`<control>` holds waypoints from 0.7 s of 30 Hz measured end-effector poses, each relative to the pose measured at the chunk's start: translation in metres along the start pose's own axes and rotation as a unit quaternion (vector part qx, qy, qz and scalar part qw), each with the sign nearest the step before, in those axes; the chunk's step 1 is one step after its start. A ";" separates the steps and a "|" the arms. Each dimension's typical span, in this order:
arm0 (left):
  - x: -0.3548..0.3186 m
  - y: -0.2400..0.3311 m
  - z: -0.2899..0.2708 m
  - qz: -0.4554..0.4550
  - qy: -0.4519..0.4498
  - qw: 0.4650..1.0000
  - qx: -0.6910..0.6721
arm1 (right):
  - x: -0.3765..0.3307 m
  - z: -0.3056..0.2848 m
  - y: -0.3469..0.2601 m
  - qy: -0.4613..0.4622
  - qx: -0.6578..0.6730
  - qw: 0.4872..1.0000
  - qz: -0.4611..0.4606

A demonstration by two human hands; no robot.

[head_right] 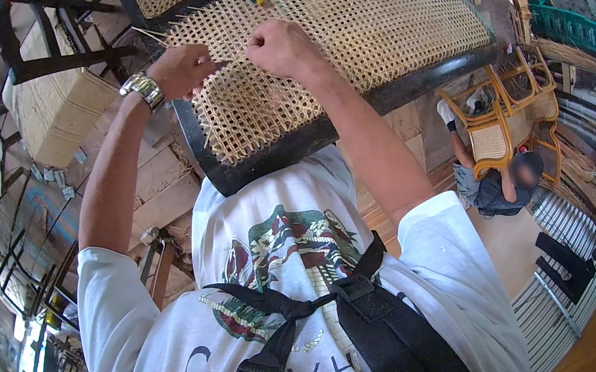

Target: Repairing and weaving the seat of a wooden chair using rattan strips.

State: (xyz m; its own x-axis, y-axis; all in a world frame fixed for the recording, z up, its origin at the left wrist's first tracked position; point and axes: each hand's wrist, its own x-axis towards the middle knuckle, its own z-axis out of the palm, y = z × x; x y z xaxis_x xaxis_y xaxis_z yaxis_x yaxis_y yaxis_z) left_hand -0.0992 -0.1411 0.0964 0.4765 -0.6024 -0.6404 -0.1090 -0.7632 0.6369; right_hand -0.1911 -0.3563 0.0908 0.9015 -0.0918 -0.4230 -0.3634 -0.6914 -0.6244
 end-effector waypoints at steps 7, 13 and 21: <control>0.011 0.025 0.007 0.066 0.018 0.954 0.291 | 0.001 0.002 -0.015 -0.019 -0.067 0.997 0.035; 0.029 0.045 0.012 0.041 0.011 0.933 0.357 | 0.001 -0.005 -0.010 -0.021 -0.039 0.998 0.047; 0.016 0.006 0.030 0.012 0.034 0.990 0.138 | -0.001 0.013 -0.027 -0.062 -0.116 0.991 0.006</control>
State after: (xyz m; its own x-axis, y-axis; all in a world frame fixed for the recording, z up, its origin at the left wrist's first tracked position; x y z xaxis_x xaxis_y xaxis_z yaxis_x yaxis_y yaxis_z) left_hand -0.1182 -0.1618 0.0773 0.5275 -0.6116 -0.5896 -0.3504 -0.7889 0.5049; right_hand -0.1855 -0.3289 0.0997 0.8566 -0.0230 -0.5155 -0.2974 -0.8384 -0.4568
